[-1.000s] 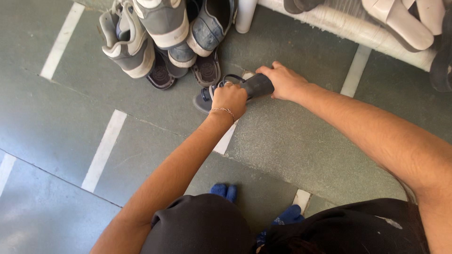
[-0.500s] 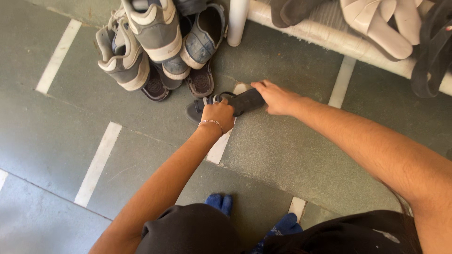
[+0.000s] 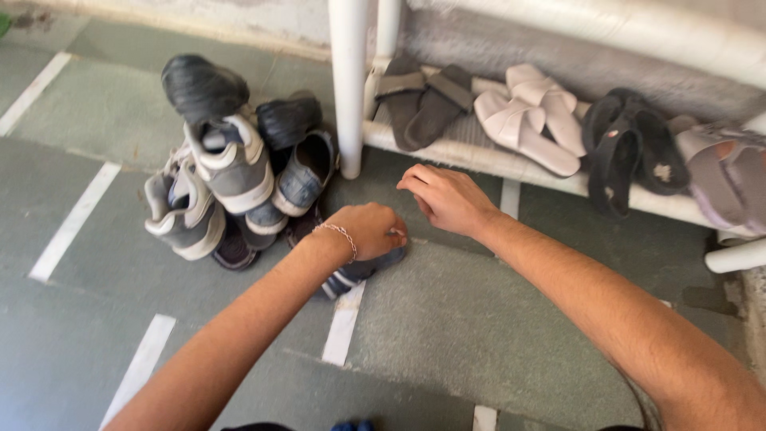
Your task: The person repeatedly picks up various shoes and sandals from a white shoe rack and places them on the floor. The footwear includes sneakers, slides, and sandals. The person handles each item individually and stacks them on the floor.
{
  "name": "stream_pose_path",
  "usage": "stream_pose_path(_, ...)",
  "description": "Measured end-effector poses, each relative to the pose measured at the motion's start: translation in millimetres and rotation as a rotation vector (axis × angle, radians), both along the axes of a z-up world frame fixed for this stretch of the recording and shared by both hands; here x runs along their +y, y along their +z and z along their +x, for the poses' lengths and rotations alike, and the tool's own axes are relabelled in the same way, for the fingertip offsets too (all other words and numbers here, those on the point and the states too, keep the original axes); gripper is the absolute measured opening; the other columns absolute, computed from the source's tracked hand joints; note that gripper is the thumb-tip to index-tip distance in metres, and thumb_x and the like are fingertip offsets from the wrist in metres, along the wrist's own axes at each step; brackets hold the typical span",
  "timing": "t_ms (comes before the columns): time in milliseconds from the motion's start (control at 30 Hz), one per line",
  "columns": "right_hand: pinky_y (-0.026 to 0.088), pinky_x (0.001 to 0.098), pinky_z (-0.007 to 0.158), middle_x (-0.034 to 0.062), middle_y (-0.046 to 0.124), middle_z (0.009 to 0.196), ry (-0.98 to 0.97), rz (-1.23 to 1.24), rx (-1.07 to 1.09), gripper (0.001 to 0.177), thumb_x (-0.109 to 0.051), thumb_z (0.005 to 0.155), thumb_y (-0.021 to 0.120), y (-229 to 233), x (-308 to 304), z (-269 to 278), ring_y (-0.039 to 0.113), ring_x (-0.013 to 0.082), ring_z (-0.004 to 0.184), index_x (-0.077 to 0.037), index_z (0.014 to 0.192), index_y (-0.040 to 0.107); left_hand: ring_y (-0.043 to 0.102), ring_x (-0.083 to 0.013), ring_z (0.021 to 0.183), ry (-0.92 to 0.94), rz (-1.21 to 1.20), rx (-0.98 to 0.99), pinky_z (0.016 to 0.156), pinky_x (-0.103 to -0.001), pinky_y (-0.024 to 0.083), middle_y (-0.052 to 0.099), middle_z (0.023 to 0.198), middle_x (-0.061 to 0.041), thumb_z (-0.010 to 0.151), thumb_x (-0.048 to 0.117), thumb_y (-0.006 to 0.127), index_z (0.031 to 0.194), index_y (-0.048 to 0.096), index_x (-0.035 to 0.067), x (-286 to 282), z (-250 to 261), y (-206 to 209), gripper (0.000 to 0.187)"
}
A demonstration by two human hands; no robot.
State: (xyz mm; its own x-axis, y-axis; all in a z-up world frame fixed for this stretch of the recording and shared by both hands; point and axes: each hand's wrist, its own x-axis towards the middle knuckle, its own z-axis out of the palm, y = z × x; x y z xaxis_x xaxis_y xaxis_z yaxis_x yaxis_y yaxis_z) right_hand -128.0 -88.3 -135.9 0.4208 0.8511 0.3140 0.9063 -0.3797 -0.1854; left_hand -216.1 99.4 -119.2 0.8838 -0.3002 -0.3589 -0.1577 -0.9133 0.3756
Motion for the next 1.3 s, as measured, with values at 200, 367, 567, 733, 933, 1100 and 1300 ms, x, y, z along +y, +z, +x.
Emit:
stream_pose_path(200, 0.054, 0.0395, 0.087, 0.0038, 0.064, 0.104, -0.135, 0.214, -0.190, 0.031, 0.003, 0.076, 0.071, 57.8, -16.7, 24.0, 0.065, 0.0251, 0.098, -0.007, 0.104, 0.067, 0.071, -0.0329, 0.099, -0.092, 0.023, -0.257, 0.089, -0.047, 0.055, 0.076, 0.101, -0.010, 0.093, 0.033, 0.061, 0.102, 0.079, 0.026, -21.2, 57.1, 91.1, 0.022)
stream_pose_path(367, 0.044, 0.0436, 0.095, 0.0086, 0.059, 0.112, -0.372, 0.407, -0.464, 0.025, -0.003, 0.085, 0.073, 113.5, -39.4, 39.3, 0.058, 0.0296, 0.109, -0.007, 0.109, 0.067, 0.072, -0.0296, 0.096, 0.033, -0.160, -0.649, 0.085, -0.045, 0.056, 0.077, 0.098, -0.004, 0.092, 0.029, 0.062, 0.099, 0.078, 0.020, -38.2, 94.5, 158.7, 0.020)
stream_pose_path(567, 0.040, 0.0480, 0.102, 0.0115, 0.054, 0.131, -0.696, 0.615, -0.475, 0.042, -0.015, 0.094, 0.075, 154.0, -55.8, 59.9, 0.049, 0.0320, 0.125, -0.009, 0.132, 0.059, 0.073, -0.0235, 0.098, 0.174, -0.557, -0.899, 0.085, -0.040, 0.057, 0.070, 0.116, 0.000, 0.088, 0.018, 0.065, 0.104, 0.077, 0.019, -74.6, 125.2, 186.7, 0.021)
stream_pose_path(733, 0.036, 0.0528, 0.108, 0.0225, 0.048, 0.143, -0.874, 0.630, -0.437, 0.065, -0.029, 0.094, 0.080, 163.8, -62.6, 92.3, 0.043, 0.0407, 0.132, -0.008, 0.146, 0.048, 0.063, -0.0308, 0.115, 0.219, -0.569, -0.956, 0.095, -0.043, 0.052, 0.067, 0.128, -0.004, 0.083, 0.016, 0.068, 0.112, 0.075, 0.015, -101.9, 154.2, 169.8, 0.030)
stream_pose_path(933, 0.034, 0.0534, 0.110, 0.0361, 0.037, 0.146, -0.918, 0.516, -0.248, 0.080, -0.025, 0.085, 0.082, 130.1, -71.6, 122.6, 0.035, 0.0513, 0.132, -0.015, 0.154, 0.043, 0.056, -0.0376, 0.127, 0.170, -0.581, -1.012, 0.106, -0.045, 0.046, 0.060, 0.144, -0.009, 0.081, 0.008, 0.064, 0.126, 0.070, 0.011, -127.2, 189.8, 141.3, 0.046)
stream_pose_path(1100, 0.036, 0.0509, 0.110, 0.0285, 0.044, 0.146, -0.918, 0.468, -0.256, 0.069, -0.020, 0.085, 0.080, 110.9, -80.0, 132.2, 0.039, 0.0454, 0.132, -0.026, 0.149, 0.054, 0.053, -0.0360, 0.131, 0.161, -0.510, -0.945, 0.107, -0.047, 0.043, 0.057, 0.147, -0.008, 0.081, 0.009, 0.061, 0.133, 0.067, 0.014, -140.3, 194.8, 132.1, 0.053)
stream_pose_path(1300, 0.028, 0.0490, 0.103, 0.0167, 0.058, 0.131, -0.993, 0.495, -0.135, 0.065, -0.028, 0.085, 0.080, 120.8, -74.3, 147.0, 0.041, 0.0345, 0.126, -0.026, 0.145, 0.056, 0.051, -0.0345, 0.133, 0.204, -0.540, -0.904, 0.108, -0.047, 0.042, 0.057, 0.148, -0.008, 0.086, 0.011, 0.061, 0.131, 0.068, 0.012, -142.3, 201.2, 128.7, 0.046)
